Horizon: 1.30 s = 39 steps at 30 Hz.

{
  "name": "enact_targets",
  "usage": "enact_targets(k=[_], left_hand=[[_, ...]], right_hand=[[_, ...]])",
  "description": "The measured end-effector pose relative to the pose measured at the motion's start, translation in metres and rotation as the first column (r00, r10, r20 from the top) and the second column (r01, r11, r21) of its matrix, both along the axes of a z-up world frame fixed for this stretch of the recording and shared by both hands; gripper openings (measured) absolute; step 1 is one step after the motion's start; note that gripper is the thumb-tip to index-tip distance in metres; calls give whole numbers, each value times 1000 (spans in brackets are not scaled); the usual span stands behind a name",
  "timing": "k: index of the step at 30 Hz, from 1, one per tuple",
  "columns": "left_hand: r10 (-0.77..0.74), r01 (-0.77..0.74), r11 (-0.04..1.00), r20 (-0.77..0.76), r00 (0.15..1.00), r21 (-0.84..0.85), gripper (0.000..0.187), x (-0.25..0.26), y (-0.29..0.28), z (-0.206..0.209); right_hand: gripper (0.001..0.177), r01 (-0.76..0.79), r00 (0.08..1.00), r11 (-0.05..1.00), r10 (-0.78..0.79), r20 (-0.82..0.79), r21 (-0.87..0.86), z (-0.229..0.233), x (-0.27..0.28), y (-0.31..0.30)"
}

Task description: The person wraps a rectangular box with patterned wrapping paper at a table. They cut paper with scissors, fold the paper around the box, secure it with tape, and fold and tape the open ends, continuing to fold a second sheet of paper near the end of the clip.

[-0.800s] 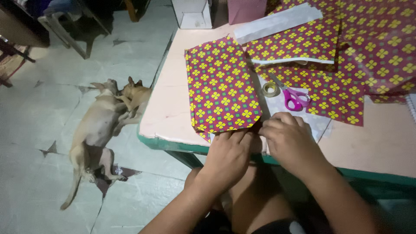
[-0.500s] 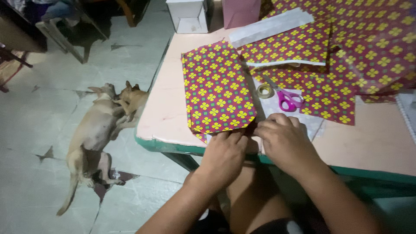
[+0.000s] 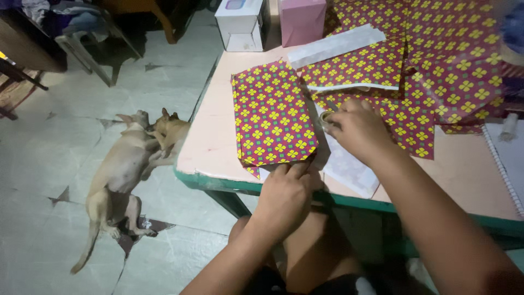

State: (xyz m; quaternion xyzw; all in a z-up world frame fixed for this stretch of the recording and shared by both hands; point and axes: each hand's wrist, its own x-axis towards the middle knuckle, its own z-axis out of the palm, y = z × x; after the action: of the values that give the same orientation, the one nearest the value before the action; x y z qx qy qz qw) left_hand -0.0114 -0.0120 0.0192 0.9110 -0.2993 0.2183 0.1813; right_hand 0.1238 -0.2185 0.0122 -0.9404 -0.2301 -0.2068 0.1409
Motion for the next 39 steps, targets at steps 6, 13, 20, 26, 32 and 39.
enact_targets(k=[6,13,20,26,32,39], left_hand=[[-41,37,950,-7,999,-310,25,-16,-4,22],[-207,-325,535,-494,845,-780,33,-6,-19,30],[-596,-338,259,-425,681,-905,33,1,-25,19],[-594,-330,313,-455,664,-891,35,-9,-15,20],[-329,-114,557,-344,880,-823,30,-15,-16,24],[-91,79,775,13,996,-626,30,-20,-18,25]], right_hand=[[17,-13,990,966,48,-130,258,15,-15,6],[34,-81,995,985,72,70,151,48,-123,-13],[30,-184,979,957,158,129,222,55,-152,-8],[34,-41,930,665,298,-215,746,54,-154,-15],[26,186,826,402,430,-364,896,38,-142,-16],[25,370,777,386,370,-509,845,26,-138,-12]])
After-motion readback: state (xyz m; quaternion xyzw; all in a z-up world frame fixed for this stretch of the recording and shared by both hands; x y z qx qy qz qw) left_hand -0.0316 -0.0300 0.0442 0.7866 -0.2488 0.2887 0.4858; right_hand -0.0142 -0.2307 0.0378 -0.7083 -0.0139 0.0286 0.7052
